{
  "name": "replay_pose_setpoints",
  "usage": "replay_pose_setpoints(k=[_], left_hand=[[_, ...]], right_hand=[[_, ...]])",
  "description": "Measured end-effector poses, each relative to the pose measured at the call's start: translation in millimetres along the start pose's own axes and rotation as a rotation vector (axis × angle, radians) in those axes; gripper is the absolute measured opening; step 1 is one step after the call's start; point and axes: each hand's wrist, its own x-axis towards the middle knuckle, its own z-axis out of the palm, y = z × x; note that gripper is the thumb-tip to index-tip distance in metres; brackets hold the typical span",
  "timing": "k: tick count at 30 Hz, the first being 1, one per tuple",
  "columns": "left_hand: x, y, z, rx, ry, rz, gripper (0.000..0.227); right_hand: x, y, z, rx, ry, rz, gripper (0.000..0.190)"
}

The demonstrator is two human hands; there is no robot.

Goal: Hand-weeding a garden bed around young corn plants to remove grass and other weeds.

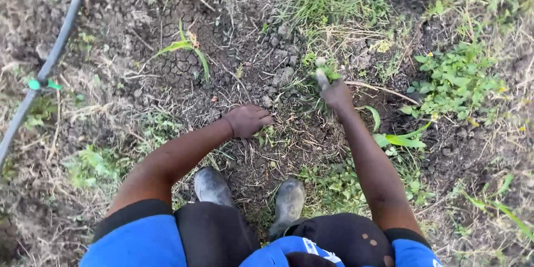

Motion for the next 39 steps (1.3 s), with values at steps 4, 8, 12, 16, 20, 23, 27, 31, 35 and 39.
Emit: replay_pose_setpoints(k=[4, 8, 12, 16, 20, 23, 27, 31, 35, 39], left_hand=[[-2, -3, 8, 0.012, 0.027, -0.01, 0.056], [5, -2, -2, -0.041, -0.067, -0.035, 0.049], [16, 16, -23, -0.101, -0.16, -0.192, 0.036], [17, 73, -97, -0.359, 0.076, -0.729, 0.04], [20, 128, -160, -0.924, 0.446, -1.263, 0.053], [12, 145, -171, -1.59, 0.846, -1.54, 0.078], [-81, 105, -147, -1.791, 0.945, -1.406, 0.062], [-176, 105, -204, -0.814, 0.948, -1.904, 0.03], [-242, 129, -285, -0.308, 0.593, -2.078, 0.061], [-260, 116, -306, 0.305, 0.231, -2.047, 0.085]], right_hand=[[34, -13, 1, 0.297, -0.091, 0.117, 0.058], [21, -43, -7, 0.381, -0.038, 0.217, 0.059], [19, 71, 50, -0.078, -0.191, -0.157, 0.062], [5, 80, 78, -0.416, 0.275, -0.514, 0.043], [-149, -63, 47, 0.056, -0.127, 0.16, 0.106], [-219, -190, 17, -0.197, -0.241, -0.083, 0.088], [-214, -255, 47, 0.052, -0.427, -0.157, 0.051], [-224, -288, 96, 0.391, -0.678, -0.243, 0.026], [-237, -312, 140, 0.228, -0.852, -0.573, 0.079], [-205, -298, 112, 0.038, -0.628, -0.635, 0.06]])
